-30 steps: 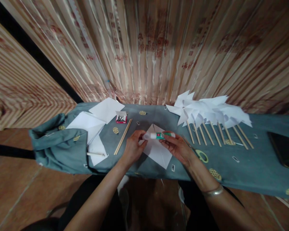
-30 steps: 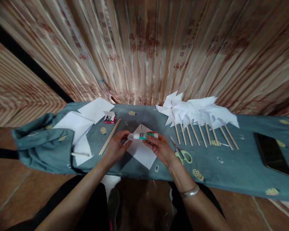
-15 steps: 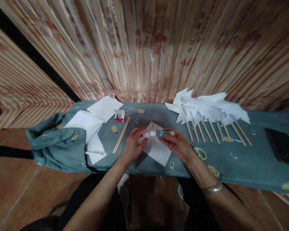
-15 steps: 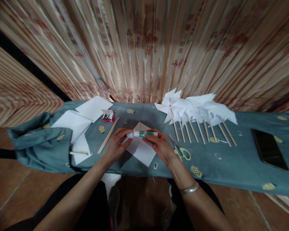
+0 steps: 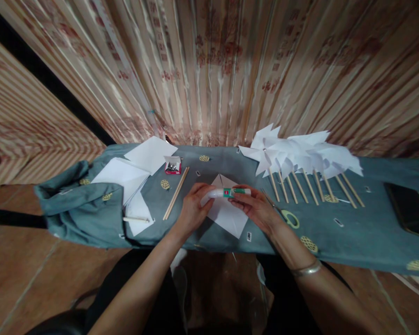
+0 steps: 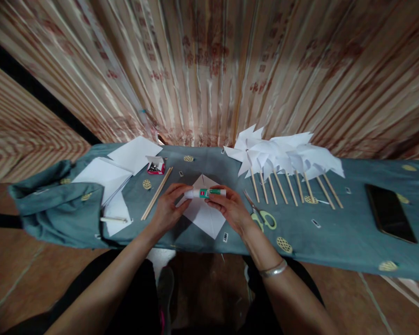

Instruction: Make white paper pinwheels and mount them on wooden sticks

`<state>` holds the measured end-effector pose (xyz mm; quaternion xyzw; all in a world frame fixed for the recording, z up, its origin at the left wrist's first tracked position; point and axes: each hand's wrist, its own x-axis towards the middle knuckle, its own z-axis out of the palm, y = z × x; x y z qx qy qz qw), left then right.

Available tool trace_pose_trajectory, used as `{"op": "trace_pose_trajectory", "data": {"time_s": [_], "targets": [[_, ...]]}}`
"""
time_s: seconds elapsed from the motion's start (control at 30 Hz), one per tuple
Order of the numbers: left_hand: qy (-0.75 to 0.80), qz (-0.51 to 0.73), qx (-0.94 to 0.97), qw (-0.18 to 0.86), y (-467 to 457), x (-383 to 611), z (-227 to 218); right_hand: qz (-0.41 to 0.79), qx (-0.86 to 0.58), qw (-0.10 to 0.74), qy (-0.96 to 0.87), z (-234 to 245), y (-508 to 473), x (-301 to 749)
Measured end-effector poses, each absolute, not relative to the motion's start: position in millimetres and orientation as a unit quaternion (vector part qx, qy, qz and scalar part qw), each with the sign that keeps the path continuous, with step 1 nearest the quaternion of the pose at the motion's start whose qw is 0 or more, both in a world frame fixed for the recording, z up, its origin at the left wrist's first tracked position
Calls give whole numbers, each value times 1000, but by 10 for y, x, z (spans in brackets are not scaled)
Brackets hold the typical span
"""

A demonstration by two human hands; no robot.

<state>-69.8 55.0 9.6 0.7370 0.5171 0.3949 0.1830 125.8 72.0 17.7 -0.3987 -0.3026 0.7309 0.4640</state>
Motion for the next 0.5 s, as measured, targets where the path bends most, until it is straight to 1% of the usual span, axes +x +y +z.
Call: {"op": "trace_pose_trajectory", "data": {"time_s": [0.23, 0.5], "targets": [[495, 392, 755, 175, 535, -706, 79, 734, -405, 456, -297, 183, 709, 1251], [483, 396, 742, 244, 480, -663, 86, 754, -397, 440, -284, 180, 684, 1190]]}}
